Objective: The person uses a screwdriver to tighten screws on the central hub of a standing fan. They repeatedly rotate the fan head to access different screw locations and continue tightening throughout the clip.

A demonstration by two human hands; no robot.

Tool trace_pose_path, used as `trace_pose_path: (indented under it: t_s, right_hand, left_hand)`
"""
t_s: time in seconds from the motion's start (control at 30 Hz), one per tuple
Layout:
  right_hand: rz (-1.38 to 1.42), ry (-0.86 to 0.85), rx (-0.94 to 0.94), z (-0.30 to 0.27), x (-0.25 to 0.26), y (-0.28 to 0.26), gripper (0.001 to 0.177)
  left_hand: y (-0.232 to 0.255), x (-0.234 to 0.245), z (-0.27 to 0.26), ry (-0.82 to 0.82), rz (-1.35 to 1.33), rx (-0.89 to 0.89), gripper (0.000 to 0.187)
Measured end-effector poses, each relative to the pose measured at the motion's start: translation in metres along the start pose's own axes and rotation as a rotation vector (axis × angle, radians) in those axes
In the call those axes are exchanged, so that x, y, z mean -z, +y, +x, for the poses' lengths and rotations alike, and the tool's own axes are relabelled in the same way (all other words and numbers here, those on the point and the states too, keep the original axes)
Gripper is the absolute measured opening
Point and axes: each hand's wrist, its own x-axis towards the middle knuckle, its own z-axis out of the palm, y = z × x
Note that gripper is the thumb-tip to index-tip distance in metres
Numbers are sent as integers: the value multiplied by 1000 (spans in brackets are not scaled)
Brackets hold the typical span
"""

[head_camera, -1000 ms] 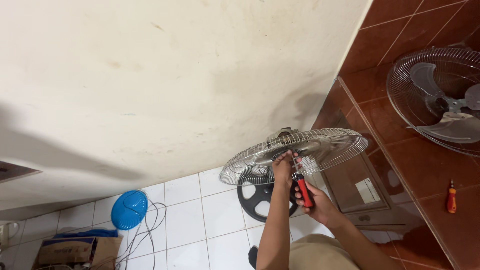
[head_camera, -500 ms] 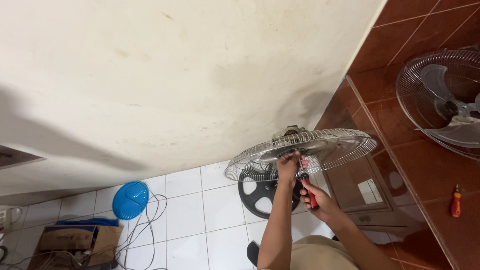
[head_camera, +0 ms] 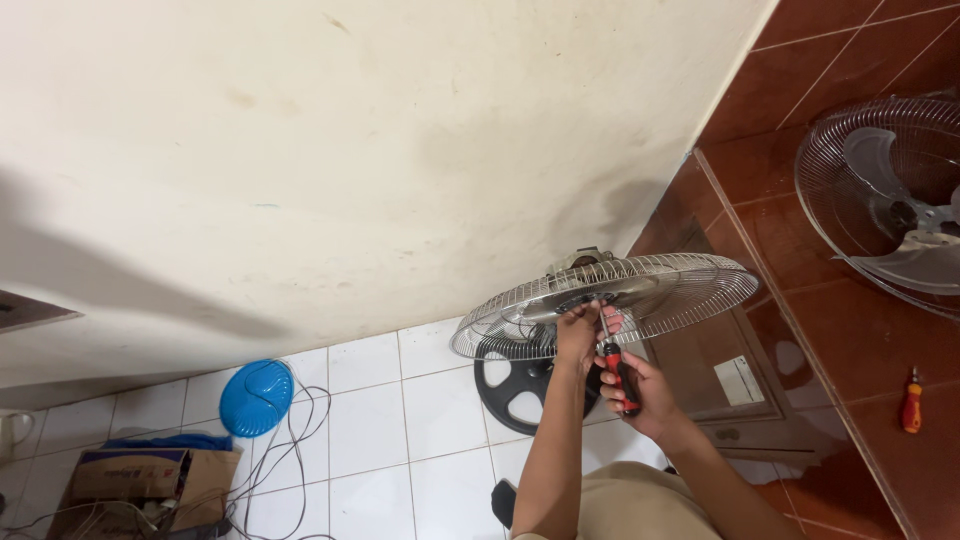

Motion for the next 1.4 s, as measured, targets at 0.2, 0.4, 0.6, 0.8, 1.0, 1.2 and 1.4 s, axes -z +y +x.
trace_pose_path:
  t_s: [0.2, 0.4, 0.6, 0.8, 1.0, 1.2, 1.4]
  right_hand:
    - [-12, 51, -1, 5, 20, 1, 37]
    - [-41, -12, -9, 10, 36, 1, 33]
    - [-149, 129, 2, 9, 39, 1, 32]
    - [-193, 178, 62, -4, 12, 0, 41]
    - [-193, 262, -35, -23, -4, 7, 55]
    - [-161, 82, 19, -22, 16, 18, 41]
    - [-169, 118, 17, -23, 28, 14, 34]
  left_hand:
    - [10, -4, -12, 2, 36, 38, 26]
    - [11, -3, -21, 12, 123, -10, 20]
    - [4, -7, -23, 18, 161, -55, 15]
    - [1, -14, -24, 19, 44, -13, 13]
    - [-4, -14, -24, 22, -58, -10, 22]
    - [-13, -12, -20, 13, -138, -29, 23]
    - [-8, -23, -16, 103, -75, -156, 20]
